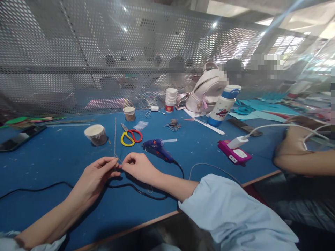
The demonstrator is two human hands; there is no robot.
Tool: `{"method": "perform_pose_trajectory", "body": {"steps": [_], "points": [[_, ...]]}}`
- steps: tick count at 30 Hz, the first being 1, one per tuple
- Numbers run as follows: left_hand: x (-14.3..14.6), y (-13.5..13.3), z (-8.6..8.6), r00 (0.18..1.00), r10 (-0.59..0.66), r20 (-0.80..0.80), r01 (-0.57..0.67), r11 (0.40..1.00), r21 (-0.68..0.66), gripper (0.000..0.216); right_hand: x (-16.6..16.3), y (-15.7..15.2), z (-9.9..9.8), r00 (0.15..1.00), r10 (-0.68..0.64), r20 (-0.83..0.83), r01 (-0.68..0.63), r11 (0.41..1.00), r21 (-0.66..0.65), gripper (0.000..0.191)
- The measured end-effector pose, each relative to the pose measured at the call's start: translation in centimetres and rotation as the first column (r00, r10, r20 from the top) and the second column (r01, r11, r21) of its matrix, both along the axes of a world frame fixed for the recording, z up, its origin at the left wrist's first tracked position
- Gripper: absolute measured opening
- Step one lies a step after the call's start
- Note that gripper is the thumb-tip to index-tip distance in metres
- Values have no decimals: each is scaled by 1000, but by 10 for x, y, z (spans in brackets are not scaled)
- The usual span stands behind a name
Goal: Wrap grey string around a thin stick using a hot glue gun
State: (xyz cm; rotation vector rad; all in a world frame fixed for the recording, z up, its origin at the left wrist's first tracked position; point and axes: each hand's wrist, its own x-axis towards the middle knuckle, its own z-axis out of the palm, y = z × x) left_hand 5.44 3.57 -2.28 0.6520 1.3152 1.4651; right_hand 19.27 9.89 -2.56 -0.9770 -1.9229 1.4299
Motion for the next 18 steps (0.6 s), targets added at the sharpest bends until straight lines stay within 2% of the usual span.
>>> {"method": "perform_pose_trajectory", "body": {"steps": [3,7,10,14,18], "points": [[-1,1,-2,1000,23,-9,-23,1000,2,26,2,-1,-1,998,8,-66,-8,1000,3,4],[-1,0,-2,999,34,-32,-34,999,-15,27,6,-4,1,968,43,-248,-47,999,-10,10],[-1,0,-1,998,29,-47,-30,999,-25,26,6,-4,1,954,48,-297,-51,999,-5,10],[-1,0,-2,999,36,-27,-36,999,-12,24,4,-2,-2,970,17,-244,-18,1000,0,5],[-2,0,-1,999,30,40,-31,999,20,23,2,1,-3,996,-18,-91,18,1000,-6,4]]}}
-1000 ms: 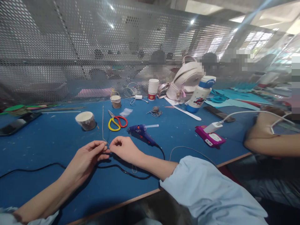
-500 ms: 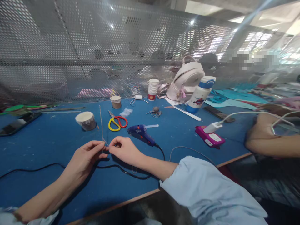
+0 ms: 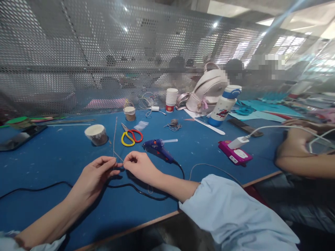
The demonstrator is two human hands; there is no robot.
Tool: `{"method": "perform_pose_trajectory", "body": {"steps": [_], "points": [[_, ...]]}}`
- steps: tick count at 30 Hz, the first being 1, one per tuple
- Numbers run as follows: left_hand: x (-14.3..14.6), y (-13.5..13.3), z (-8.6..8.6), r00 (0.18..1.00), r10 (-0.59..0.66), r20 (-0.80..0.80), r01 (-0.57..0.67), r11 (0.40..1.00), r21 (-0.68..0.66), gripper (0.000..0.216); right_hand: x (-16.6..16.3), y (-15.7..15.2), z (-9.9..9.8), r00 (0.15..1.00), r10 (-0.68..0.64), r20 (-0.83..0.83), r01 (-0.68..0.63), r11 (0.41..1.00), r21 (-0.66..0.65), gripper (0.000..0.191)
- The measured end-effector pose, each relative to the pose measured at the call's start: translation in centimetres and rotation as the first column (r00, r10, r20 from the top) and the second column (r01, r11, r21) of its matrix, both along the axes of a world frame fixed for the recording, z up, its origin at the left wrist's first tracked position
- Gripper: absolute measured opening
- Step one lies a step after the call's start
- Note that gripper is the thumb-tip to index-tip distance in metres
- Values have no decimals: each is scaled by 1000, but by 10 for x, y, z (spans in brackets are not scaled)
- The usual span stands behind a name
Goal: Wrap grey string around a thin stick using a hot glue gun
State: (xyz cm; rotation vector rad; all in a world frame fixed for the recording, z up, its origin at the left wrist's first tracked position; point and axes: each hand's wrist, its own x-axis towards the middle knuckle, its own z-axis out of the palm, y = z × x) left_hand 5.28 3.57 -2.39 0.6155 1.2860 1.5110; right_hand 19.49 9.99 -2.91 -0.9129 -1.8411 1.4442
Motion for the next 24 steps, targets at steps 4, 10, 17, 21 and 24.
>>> {"method": "perform_pose_trajectory", "body": {"steps": [4,10,17,21,24], "points": [[1,-1,3,998,-6,70,4,999,32,22,-1,1,1,997,1,76,-1,1000,-7,6],[2,-2,5,991,-6,130,-2,998,66,20,-1,0,-1,994,18,107,-17,1000,-3,7],[0,-1,3,987,-44,153,28,994,101,18,6,-5,8,970,54,235,-85,988,126,6],[-3,0,3,989,-6,145,-3,998,62,18,46,-10,31,938,41,345,-160,933,324,13],[-3,1,4,991,2,133,-7,999,33,18,87,-1,45,801,-101,590,-176,902,395,32]]}}
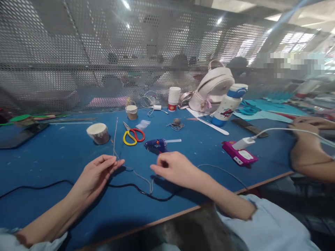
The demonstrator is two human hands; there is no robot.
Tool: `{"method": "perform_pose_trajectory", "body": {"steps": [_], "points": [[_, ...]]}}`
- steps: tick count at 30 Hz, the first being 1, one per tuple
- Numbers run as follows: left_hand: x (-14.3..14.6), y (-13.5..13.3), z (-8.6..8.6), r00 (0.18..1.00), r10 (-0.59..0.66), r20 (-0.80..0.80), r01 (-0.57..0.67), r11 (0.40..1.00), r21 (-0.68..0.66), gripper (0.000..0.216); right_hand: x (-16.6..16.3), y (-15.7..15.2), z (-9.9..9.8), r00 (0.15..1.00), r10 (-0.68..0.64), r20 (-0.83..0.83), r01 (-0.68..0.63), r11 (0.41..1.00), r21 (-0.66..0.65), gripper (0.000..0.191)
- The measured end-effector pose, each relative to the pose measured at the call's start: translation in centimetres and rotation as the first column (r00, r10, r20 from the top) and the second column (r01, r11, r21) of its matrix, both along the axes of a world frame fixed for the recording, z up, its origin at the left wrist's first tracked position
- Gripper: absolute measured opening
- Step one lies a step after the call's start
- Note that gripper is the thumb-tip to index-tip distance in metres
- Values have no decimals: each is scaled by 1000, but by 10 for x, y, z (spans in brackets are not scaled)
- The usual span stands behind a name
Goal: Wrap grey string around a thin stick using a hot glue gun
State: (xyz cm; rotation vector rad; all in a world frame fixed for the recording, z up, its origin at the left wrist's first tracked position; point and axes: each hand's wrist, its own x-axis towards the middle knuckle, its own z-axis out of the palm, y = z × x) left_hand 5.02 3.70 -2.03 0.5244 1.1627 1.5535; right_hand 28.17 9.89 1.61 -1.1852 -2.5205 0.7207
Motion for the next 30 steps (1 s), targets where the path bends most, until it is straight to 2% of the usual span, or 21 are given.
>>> {"method": "perform_pose_trajectory", "body": {"steps": [3,5,9,11,14,18,23,30], "points": [[1,1,-1,1000,-13,-3,13,1000,-24,18,26,22,1,958,-150,245,115,982,148,40],[2,1,-2,1000,-22,-9,22,999,-46,19,29,39,-4,949,-186,256,143,974,178,40],[2,2,-5,999,-38,-39,36,997,-61,21,10,65,-22,998,14,54,-10,997,-76,37],[3,3,-6,997,-47,-59,43,997,-67,21,-3,69,-29,999,13,-36,-19,987,-159,33],[3,3,-6,995,-43,-88,35,995,-91,22,-16,62,-33,989,-26,-145,-2,982,-189,27],[4,4,-7,994,-48,-101,34,990,-135,24,-22,37,-23,957,4,-290,-74,971,-229,25],[4,3,-9,985,-88,-146,67,988,-142,23,-26,14,-13,967,76,-243,-113,983,-144,29],[6,1,-8,975,-101,-200,74,988,-138,23,-27,14,-16,972,92,-218,-114,990,-87,28]]}}
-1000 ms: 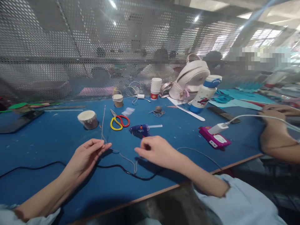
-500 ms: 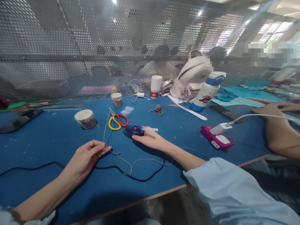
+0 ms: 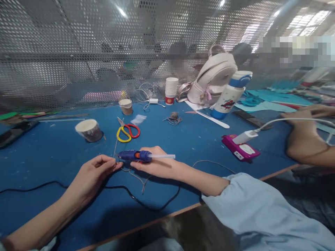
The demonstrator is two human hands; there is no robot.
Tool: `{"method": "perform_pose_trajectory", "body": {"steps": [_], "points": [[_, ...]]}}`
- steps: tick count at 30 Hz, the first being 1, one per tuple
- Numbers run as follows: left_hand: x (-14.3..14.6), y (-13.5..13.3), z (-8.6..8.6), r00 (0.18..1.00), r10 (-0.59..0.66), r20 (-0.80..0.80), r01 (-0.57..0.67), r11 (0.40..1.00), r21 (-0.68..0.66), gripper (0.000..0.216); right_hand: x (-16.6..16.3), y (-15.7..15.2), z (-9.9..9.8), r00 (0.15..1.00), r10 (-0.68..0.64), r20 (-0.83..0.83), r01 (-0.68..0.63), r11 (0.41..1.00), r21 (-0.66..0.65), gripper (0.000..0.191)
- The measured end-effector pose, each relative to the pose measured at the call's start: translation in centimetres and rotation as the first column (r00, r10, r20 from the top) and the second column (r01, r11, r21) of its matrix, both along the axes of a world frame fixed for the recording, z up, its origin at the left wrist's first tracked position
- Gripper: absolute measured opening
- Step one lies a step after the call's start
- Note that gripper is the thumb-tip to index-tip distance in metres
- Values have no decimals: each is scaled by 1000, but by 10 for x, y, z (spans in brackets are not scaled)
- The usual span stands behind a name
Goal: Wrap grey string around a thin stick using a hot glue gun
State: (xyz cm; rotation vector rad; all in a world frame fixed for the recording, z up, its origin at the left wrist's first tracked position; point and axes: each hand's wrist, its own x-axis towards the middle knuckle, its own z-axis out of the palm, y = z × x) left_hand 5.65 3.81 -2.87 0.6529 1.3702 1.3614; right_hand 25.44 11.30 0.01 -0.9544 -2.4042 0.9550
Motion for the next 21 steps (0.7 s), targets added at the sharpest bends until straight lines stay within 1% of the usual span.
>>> {"method": "perform_pose_trajectory", "body": {"steps": [3,7,12,17,21], "points": [[0,0,0,1000,3,-11,-3,1000,-1,23,1,0,0,1000,6,4,-6,1000,14,29],[-1,0,-2,1000,-7,-8,7,1000,11,21,1,0,-1,1000,-16,-13,16,999,42,28],[-2,0,-3,1000,-5,-1,5,1000,14,21,1,1,-2,997,26,67,-30,998,50,31],[-1,0,-1,1000,-12,1,12,1000,1,22,0,1,-3,1000,-10,8,10,998,57,30],[-1,-1,-1,1000,-9,-19,9,1000,1,20,1,2,-4,997,33,63,-37,997,66,32]]}}
